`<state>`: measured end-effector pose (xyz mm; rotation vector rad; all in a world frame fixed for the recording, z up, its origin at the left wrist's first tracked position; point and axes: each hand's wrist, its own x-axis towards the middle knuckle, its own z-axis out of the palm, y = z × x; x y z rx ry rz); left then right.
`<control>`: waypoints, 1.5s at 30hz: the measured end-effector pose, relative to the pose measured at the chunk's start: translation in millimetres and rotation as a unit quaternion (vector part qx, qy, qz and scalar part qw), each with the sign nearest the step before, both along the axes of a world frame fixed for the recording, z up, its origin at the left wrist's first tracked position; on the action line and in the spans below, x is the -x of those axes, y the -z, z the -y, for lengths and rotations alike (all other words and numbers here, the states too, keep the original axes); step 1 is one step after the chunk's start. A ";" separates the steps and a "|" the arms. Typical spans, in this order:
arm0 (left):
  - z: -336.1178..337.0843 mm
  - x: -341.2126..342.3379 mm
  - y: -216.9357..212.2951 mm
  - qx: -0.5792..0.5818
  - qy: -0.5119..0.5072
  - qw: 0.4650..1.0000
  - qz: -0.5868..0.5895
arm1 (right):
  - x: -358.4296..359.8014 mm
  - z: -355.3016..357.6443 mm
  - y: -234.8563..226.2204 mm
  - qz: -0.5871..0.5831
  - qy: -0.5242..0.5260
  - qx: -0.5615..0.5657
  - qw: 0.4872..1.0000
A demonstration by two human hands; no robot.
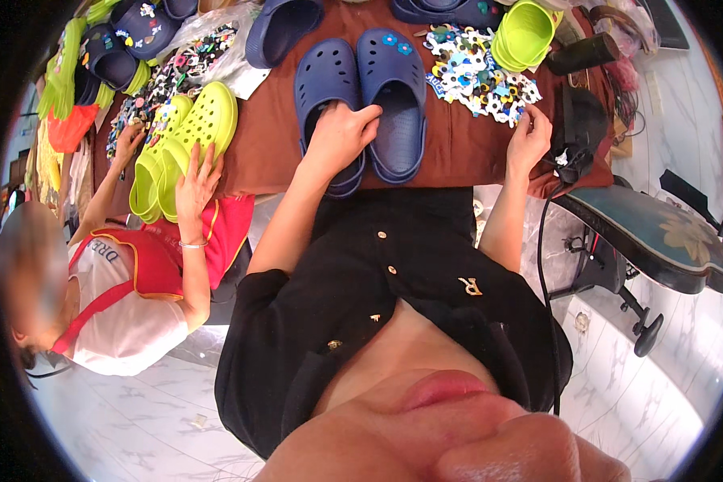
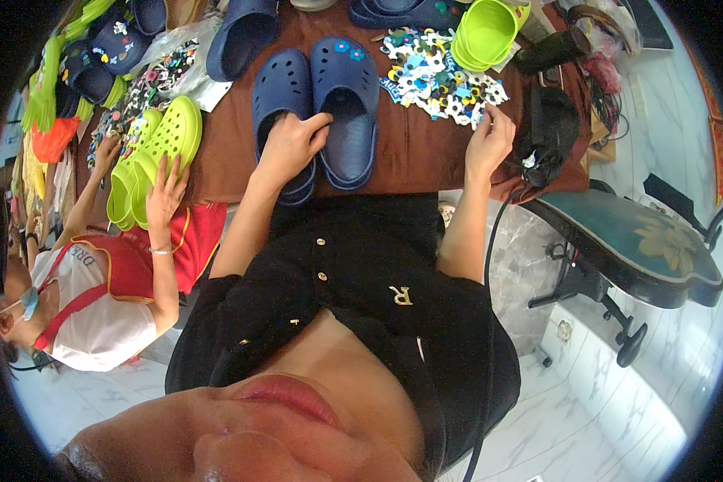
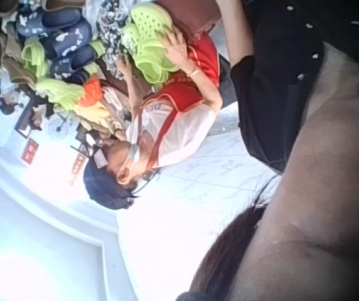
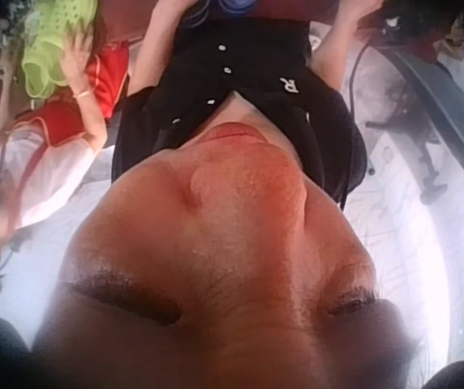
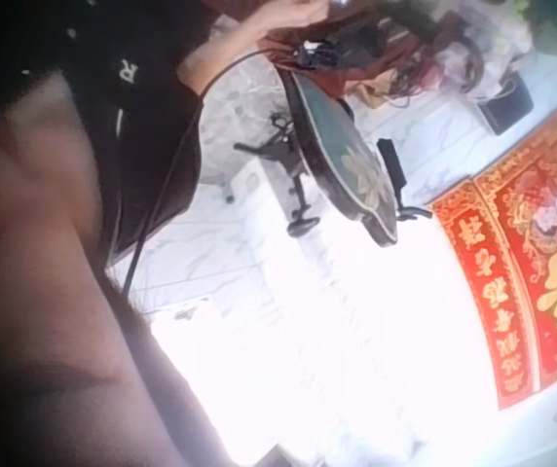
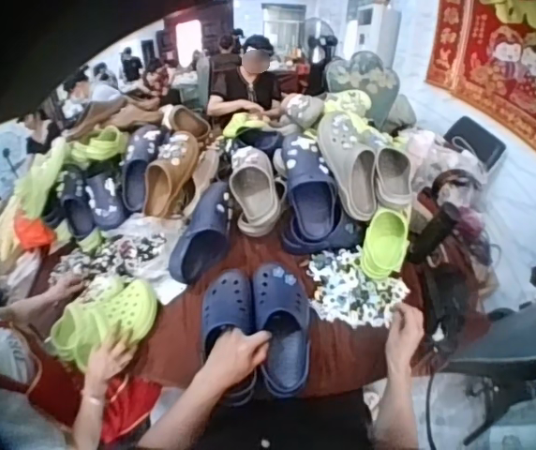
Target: Attaching decorative charms to the holes of rubber clogs.
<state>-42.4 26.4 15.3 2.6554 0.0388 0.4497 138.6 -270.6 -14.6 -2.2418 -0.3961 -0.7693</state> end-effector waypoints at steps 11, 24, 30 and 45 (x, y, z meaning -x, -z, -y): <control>-1.4 -2.5 -1.3 0.008 0.012 1.000 0.013 | -14.3 -4.3 3.2 -0.058 -0.026 0.050 0.997; -1.6 0.8 1.3 0.013 0.000 1.000 0.024 | -66.0 -112.7 -38.6 -0.037 -0.233 0.029 0.971; 1.2 -0.4 -1.3 0.018 -0.010 1.000 0.011 | -106.8 -156.1 -16.1 -0.015 -0.253 0.213 0.944; -4.9 -0.9 5.0 0.020 0.015 0.999 0.022 | -126.2 -148.0 -4.7 -0.015 -0.188 0.281 0.941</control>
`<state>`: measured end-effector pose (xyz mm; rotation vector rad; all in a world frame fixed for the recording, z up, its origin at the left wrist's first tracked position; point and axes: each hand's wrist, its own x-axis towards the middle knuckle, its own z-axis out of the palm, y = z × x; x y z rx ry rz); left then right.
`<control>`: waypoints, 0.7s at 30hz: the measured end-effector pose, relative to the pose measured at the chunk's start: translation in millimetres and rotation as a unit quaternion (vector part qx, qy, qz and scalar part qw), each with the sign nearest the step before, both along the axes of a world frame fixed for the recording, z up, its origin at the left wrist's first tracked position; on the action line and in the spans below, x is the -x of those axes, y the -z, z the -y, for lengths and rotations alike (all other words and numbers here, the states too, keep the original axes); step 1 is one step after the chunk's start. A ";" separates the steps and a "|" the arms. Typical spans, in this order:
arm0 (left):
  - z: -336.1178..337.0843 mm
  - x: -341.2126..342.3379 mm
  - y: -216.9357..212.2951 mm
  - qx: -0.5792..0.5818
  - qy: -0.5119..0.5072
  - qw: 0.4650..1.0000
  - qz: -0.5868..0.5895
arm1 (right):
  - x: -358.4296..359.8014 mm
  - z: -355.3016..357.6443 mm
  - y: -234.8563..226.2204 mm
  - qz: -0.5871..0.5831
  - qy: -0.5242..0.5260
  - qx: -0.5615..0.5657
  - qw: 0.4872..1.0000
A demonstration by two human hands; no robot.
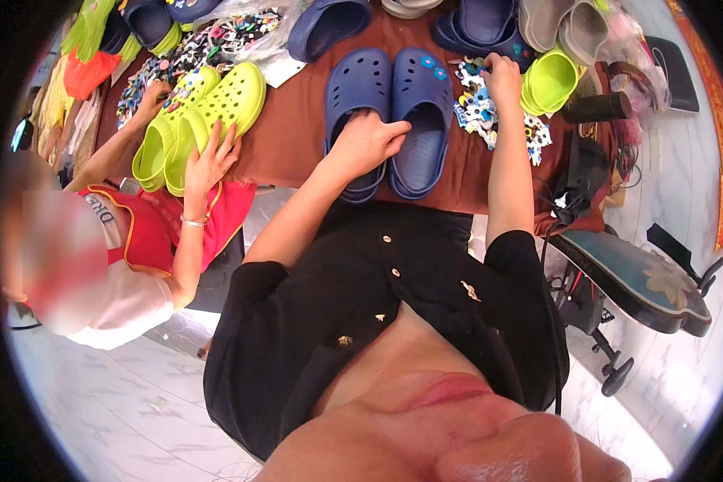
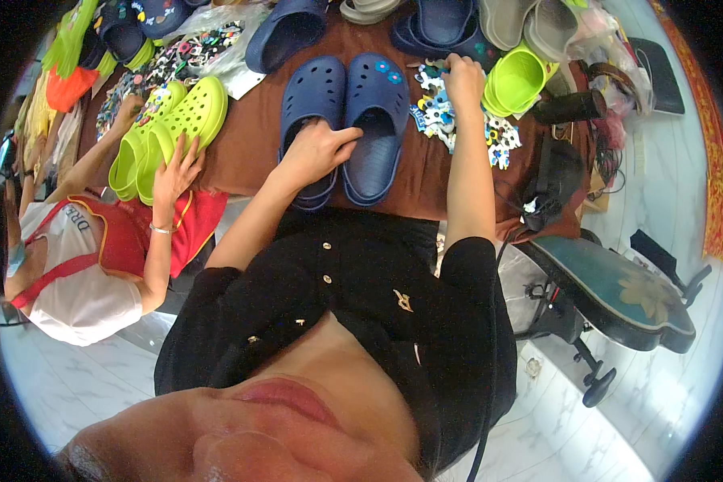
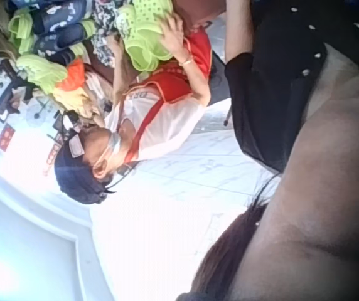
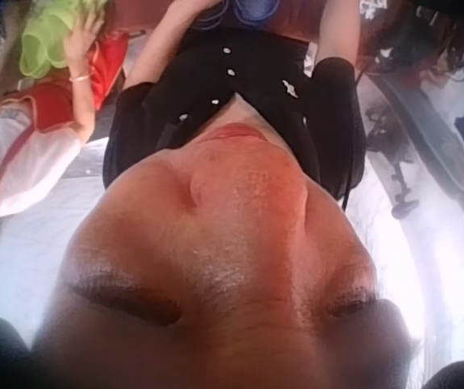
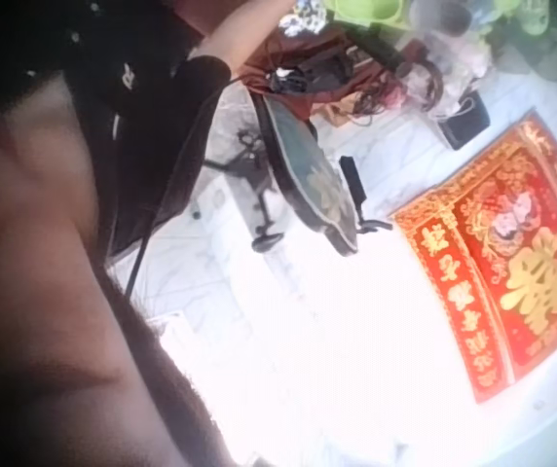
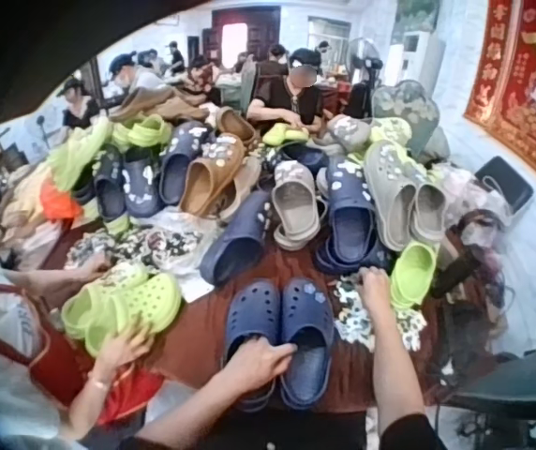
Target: Attaching decorative charms to the holes of rubber clogs.
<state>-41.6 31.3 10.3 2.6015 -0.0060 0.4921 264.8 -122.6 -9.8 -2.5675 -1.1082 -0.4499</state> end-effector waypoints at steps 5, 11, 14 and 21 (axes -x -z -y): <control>1.8 0.0 1.1 0.011 -0.009 1.000 0.003 | -0.3 -3.9 2.7 -0.070 -0.056 -0.028 0.996; 2.7 3.2 4.9 0.010 -0.017 0.999 0.030 | 5.0 -19.5 -10.7 -0.041 -0.022 -0.093 0.995; 1.2 2.1 8.0 0.002 -0.014 0.999 0.033 | 29.5 -52.7 -47.2 -0.186 -0.088 -0.196 0.959; 0.3 1.6 7.5 0.015 -0.009 1.000 0.023 | 84.1 -158.7 -56.0 -0.403 -0.319 -0.033 0.857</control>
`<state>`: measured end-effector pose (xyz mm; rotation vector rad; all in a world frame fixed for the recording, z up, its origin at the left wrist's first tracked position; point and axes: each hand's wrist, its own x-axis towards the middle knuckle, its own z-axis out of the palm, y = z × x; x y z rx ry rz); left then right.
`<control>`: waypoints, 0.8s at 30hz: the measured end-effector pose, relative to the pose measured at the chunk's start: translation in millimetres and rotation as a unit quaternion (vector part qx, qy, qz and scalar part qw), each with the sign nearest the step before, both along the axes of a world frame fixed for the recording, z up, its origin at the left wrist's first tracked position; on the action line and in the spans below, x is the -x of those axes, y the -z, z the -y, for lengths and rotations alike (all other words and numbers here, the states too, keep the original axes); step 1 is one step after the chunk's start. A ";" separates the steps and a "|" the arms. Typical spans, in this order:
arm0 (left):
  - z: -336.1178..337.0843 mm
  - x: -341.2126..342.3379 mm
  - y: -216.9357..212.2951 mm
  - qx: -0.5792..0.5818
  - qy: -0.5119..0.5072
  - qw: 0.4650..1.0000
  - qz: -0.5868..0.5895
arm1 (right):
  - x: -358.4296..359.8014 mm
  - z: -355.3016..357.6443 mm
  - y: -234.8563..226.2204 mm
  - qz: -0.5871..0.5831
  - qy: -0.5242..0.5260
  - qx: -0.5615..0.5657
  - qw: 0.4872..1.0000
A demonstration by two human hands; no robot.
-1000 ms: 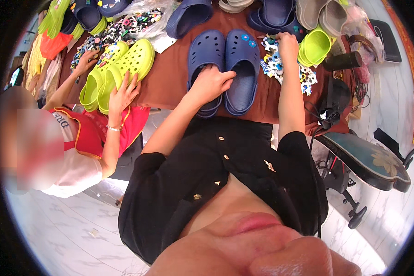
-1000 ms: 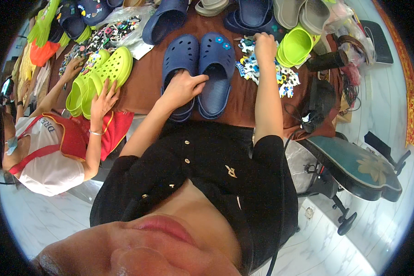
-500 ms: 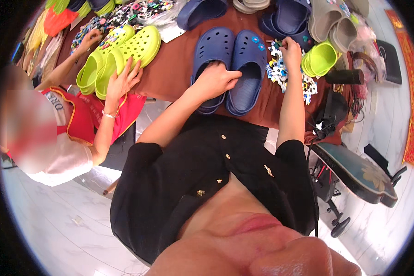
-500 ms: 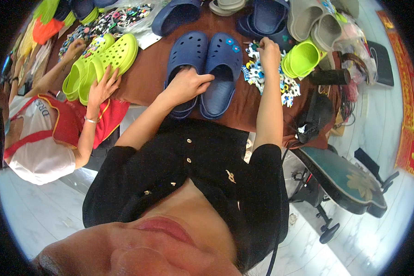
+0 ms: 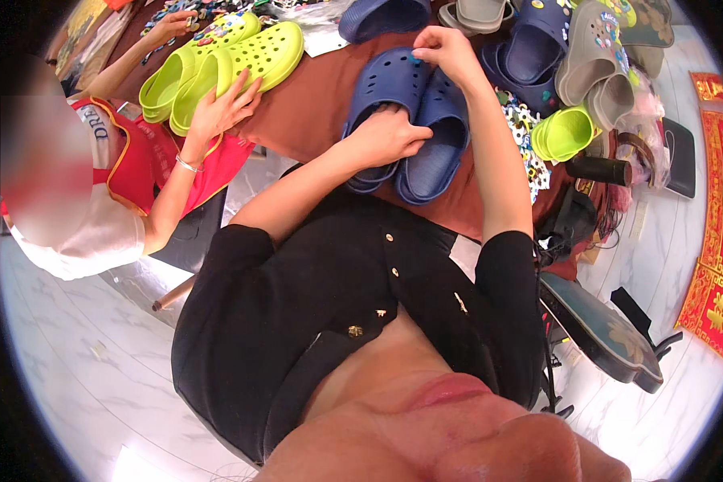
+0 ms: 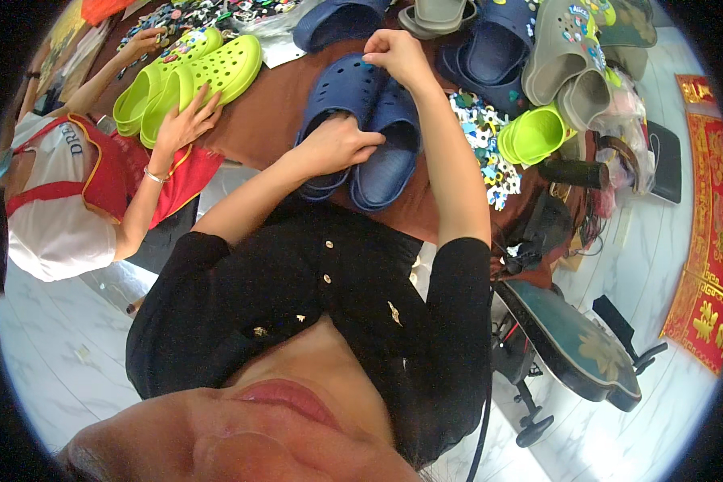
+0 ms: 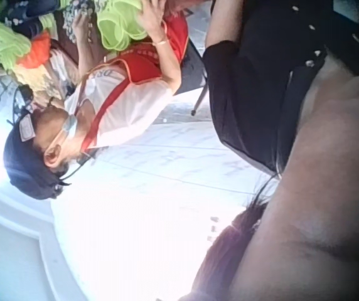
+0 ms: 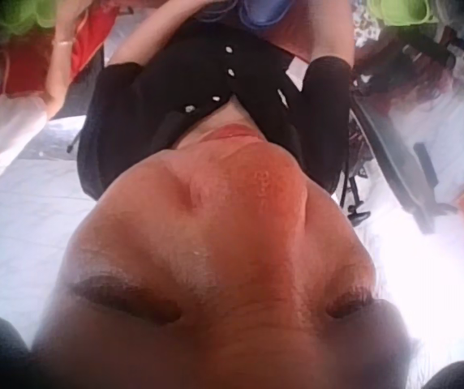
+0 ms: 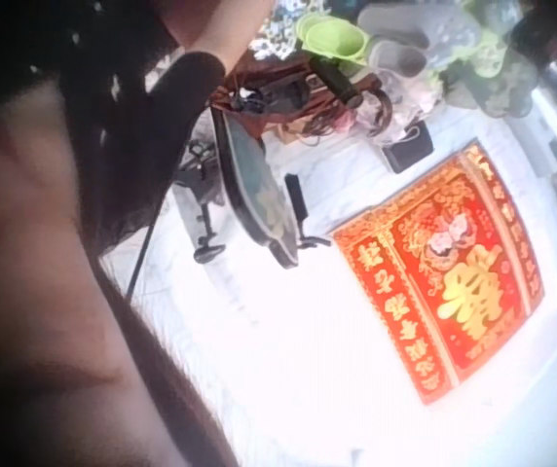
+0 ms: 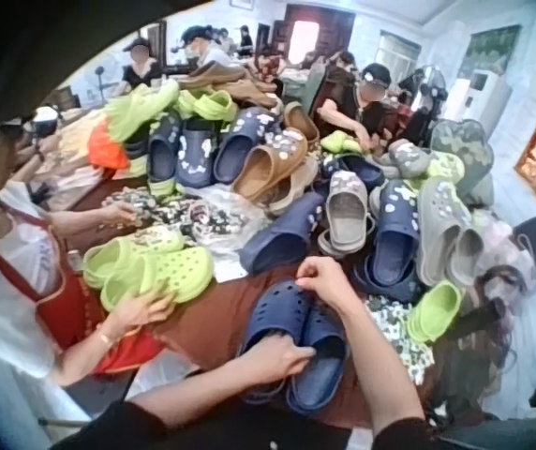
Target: Attaching decorative charms to the holes of rubber clogs.
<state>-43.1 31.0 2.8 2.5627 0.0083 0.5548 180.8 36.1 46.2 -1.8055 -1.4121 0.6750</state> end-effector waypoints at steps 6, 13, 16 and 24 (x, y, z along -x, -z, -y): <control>3.7 -3.6 2.9 0.003 0.014 1.000 0.010 | -4.7 -27.5 12.7 0.040 -0.016 0.066 0.997; 3.0 -0.7 6.1 0.003 -0.001 1.000 0.001 | 8.7 -22.3 12.2 0.098 -0.007 0.060 0.993; 3.6 -2.6 3.2 -0.005 0.003 1.000 0.003 | -1.8 -22.6 26.4 0.154 -0.005 0.051 0.987; 2.6 -0.2 0.6 -0.021 -0.002 1.000 0.002 | 2.3 -29.6 23.4 0.257 -0.028 0.112 0.959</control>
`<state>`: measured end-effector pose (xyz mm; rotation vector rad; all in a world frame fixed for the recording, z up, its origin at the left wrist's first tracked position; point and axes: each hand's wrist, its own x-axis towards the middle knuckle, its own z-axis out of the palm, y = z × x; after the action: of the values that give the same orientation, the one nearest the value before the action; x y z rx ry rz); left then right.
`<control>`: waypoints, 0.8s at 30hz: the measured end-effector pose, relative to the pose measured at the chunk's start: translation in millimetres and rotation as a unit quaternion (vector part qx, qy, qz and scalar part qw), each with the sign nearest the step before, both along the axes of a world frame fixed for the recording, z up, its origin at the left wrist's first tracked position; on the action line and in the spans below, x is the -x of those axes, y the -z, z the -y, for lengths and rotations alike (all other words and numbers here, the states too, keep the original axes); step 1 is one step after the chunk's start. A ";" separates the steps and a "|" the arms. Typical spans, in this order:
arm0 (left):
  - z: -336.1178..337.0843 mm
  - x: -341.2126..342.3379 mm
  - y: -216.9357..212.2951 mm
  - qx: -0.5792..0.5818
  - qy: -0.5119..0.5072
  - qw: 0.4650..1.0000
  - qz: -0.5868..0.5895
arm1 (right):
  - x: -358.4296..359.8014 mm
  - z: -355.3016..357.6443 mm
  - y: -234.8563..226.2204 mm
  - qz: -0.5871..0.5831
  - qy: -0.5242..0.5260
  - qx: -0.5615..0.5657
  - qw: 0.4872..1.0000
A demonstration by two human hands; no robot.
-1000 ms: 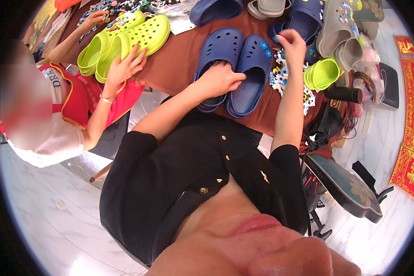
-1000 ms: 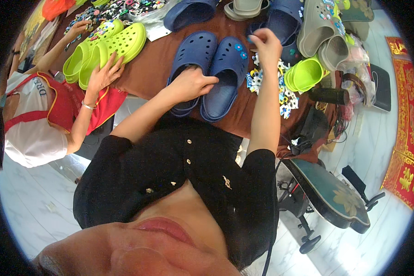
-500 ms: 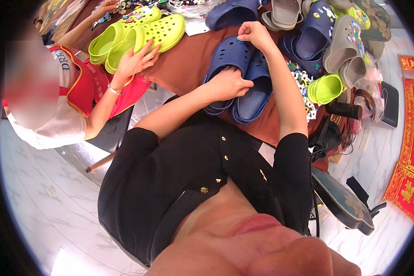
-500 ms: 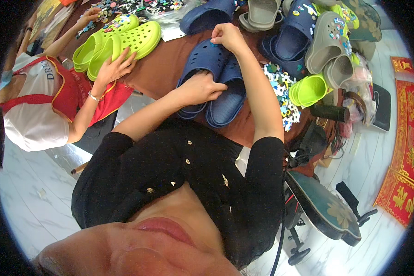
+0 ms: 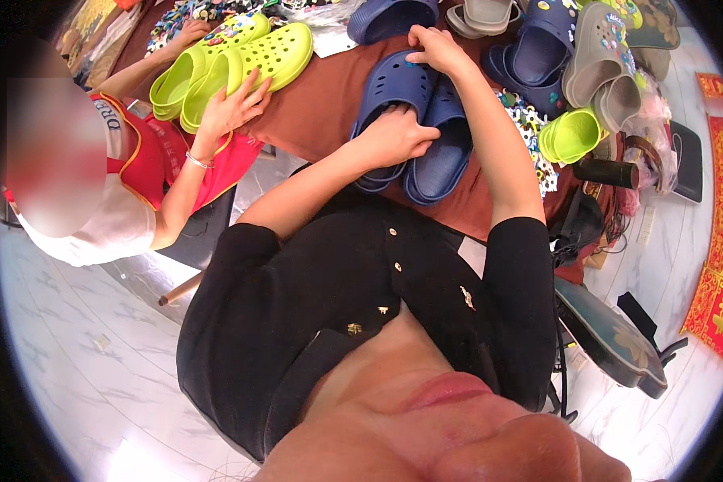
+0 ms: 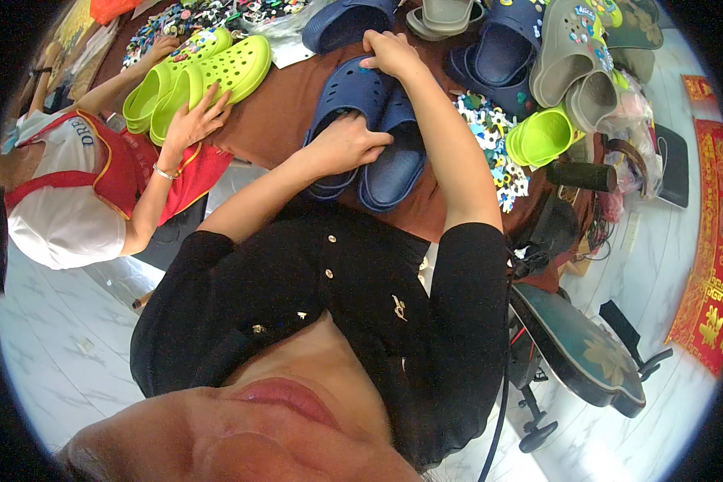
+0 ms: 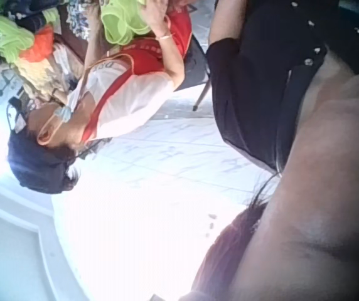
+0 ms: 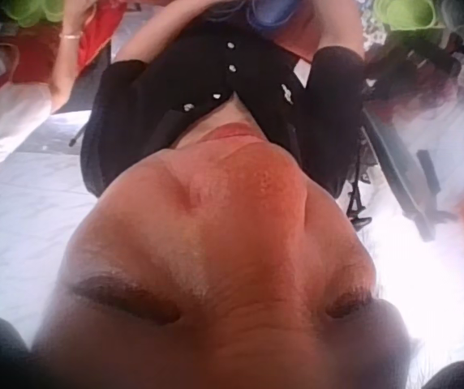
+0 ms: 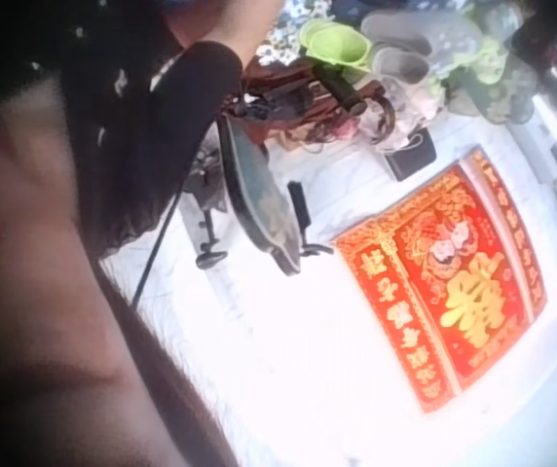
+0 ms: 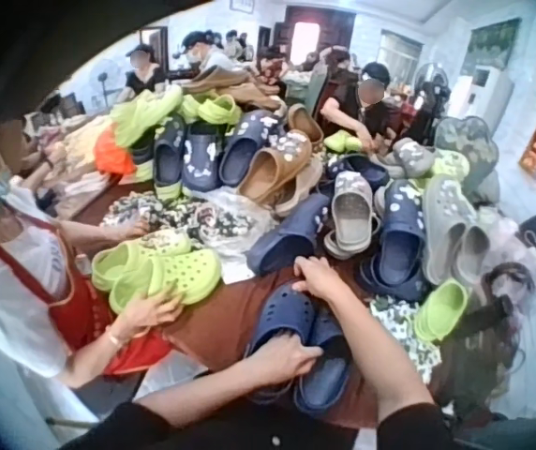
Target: Attaching decorative charms to the holes of rubber clogs.
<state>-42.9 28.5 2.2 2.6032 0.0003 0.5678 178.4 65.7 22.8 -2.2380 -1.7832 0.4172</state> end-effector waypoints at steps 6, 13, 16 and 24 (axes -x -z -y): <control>5.0 0.9 -1.8 0.001 -0.017 0.999 -0.031 | 3.6 6.0 0.0 0.030 -0.007 -0.013 0.999; 5.2 -1.0 3.8 -0.007 -0.010 1.000 0.005 | -36.9 78.2 -34.1 -0.258 0.103 -0.263 0.924; 5.1 -0.9 -4.5 0.002 -0.013 0.999 -0.033 | -54.3 150.2 -59.2 -0.304 0.183 -0.349 0.867; 2.0 -1.5 -7.8 -0.001 -0.001 1.000 -0.011 | -58.5 278.3 -22.9 -0.263 0.389 -0.399 0.788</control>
<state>-41.4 26.5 10.0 2.6125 0.0104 0.5397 237.0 -212.6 45.7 -1.7361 -0.4783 0.0503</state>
